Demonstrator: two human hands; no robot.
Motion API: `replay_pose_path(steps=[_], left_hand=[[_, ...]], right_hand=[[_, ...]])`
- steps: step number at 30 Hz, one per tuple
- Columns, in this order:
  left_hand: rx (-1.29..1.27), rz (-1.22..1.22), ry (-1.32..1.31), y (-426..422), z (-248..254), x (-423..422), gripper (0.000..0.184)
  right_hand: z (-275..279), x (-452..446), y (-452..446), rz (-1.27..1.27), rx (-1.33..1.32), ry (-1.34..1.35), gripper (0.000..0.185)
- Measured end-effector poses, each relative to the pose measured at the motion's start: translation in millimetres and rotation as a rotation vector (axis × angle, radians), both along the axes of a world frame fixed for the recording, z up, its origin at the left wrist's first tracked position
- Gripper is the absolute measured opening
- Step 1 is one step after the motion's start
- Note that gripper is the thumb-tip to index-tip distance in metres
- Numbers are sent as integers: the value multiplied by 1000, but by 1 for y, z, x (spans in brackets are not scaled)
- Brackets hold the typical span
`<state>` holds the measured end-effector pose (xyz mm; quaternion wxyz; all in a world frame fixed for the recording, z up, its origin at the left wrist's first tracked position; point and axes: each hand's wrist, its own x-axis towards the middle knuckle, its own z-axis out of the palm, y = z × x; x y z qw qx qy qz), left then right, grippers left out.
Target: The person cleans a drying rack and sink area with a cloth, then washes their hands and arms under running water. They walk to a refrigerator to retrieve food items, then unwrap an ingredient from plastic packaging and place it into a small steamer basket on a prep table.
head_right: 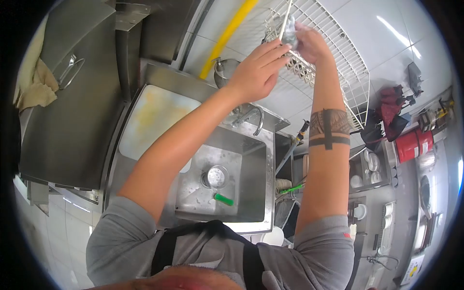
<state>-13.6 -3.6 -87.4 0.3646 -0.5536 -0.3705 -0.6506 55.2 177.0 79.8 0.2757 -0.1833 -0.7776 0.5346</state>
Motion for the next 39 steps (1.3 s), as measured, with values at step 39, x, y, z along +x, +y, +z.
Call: replay_pose_path(steps=[39], left_hand=[[-708, -466, -724, 47, 60, -76, 33]], right_hand=[[-23, 84, -32, -465, 961, -726, 33]])
